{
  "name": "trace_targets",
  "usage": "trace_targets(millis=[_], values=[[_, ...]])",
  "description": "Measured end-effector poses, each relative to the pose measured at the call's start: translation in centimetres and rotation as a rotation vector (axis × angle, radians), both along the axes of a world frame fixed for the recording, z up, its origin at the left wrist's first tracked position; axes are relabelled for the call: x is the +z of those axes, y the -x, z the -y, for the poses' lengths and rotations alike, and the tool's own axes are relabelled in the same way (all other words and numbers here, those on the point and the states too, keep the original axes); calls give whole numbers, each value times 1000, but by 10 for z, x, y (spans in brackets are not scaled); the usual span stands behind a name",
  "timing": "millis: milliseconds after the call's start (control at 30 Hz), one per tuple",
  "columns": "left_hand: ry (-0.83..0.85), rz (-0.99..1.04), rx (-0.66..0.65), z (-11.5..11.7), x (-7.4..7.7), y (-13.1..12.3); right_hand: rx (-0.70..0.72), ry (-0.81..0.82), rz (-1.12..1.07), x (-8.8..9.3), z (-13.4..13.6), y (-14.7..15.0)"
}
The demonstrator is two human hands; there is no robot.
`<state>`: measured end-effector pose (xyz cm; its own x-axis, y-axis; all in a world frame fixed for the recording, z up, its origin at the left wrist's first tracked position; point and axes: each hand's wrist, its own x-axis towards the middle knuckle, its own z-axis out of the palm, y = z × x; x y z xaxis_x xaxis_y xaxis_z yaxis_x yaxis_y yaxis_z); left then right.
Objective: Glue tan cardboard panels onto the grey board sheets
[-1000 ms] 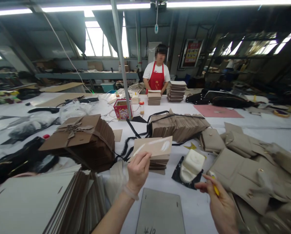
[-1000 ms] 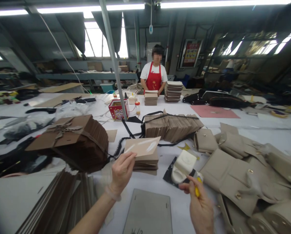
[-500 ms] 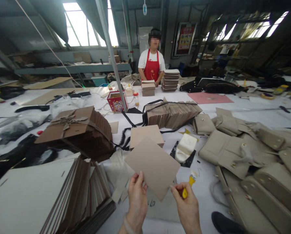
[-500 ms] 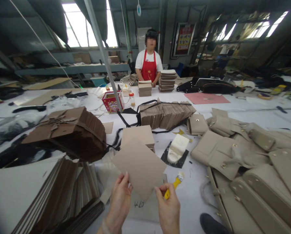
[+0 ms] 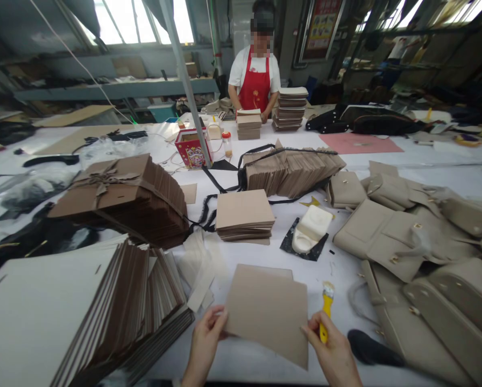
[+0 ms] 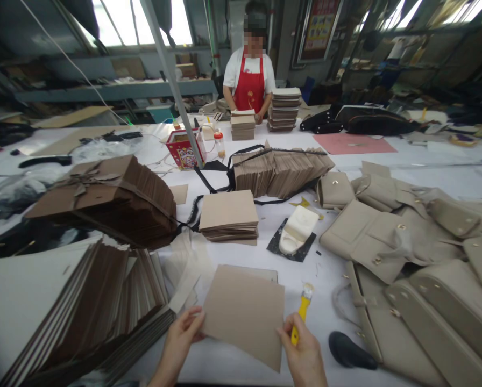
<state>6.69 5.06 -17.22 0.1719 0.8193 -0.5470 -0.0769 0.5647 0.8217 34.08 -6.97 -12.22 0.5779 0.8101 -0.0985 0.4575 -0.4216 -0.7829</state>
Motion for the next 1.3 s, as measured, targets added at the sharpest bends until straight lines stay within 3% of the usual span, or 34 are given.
trace_targets(millis=[100, 200, 400, 600, 867, 1300], values=[[-82, -239, -144, 13, -32, 9, -26, 75, 66, -28, 11, -7], [-177, -383, -230, 21, -51, 5, -45, 108, 144, -52, 11, -9], [-264, -566, -358, -2, -48, -14, -10, 152, 296, -85, -4, -12], [-278, -662, -388, -35, -52, -33, 5, 149, 384, -109, -24, -20], [-237, -755, -423, -51, -70, -46, 15, 188, 394, -125, -40, -28], [-198, -673, -420, -54, -89, -43, 32, 225, 438, -129, -41, -25]])
